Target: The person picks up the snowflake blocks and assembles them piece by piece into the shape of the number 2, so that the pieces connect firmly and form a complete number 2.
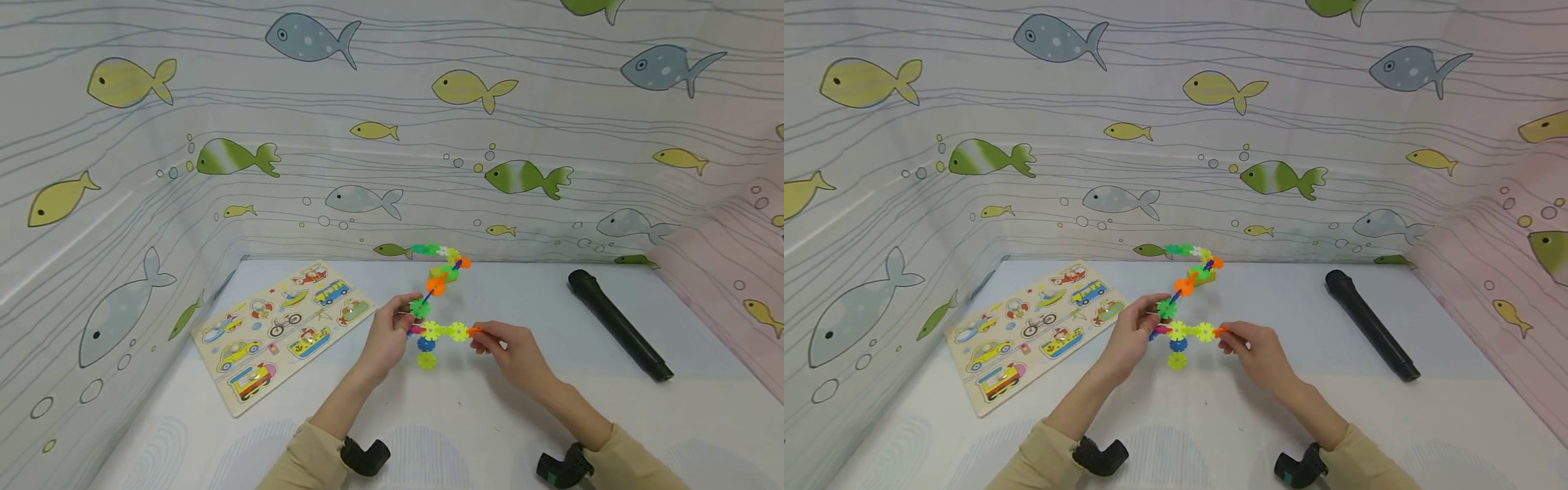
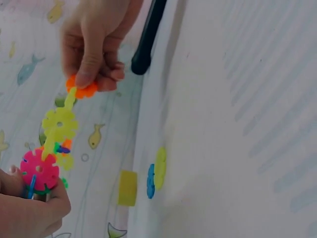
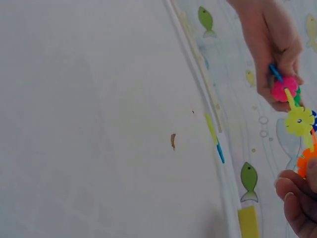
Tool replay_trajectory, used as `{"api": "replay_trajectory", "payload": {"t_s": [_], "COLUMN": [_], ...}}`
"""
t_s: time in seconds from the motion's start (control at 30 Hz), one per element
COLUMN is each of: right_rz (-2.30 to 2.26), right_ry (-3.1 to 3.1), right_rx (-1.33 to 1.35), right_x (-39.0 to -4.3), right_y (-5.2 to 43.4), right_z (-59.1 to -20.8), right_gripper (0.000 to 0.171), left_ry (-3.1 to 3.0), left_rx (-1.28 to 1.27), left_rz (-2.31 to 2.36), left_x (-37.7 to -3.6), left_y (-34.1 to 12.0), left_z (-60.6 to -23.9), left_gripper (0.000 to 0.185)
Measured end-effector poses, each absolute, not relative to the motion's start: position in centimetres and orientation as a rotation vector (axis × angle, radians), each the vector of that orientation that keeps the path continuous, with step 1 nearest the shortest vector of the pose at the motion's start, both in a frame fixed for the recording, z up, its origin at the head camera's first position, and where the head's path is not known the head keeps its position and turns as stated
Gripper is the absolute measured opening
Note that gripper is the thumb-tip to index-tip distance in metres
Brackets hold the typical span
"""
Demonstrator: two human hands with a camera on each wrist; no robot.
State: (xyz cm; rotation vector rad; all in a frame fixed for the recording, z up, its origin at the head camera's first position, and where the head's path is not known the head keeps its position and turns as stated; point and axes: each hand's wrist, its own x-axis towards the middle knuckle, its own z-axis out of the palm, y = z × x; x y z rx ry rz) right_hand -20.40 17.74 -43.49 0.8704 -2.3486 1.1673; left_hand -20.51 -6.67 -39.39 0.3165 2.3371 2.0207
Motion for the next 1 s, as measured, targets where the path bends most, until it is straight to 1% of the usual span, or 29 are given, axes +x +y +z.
{"api": "replay_trajectory", "payload": {"t_s": [0.47,1.0], "right_rz": [1.032,0.892], "right_ry": [-2.254,-2.274], "right_rx": [0.907,0.875], "right_x": [-20.02,-19.47], "right_y": [17.36,17.13], "right_z": [-43.33,-42.50], "right_gripper": [0.022,0.025], "left_ry": [2.356,2.298], "left_rx": [0.317,0.277], "left_rz": [2.014,2.052], "left_x": [-20.44,-20.27], "left_y": [-6.43,-6.29], "left_z": [-39.80,-39.75], "left_gripper": [0.040,0.044]}}
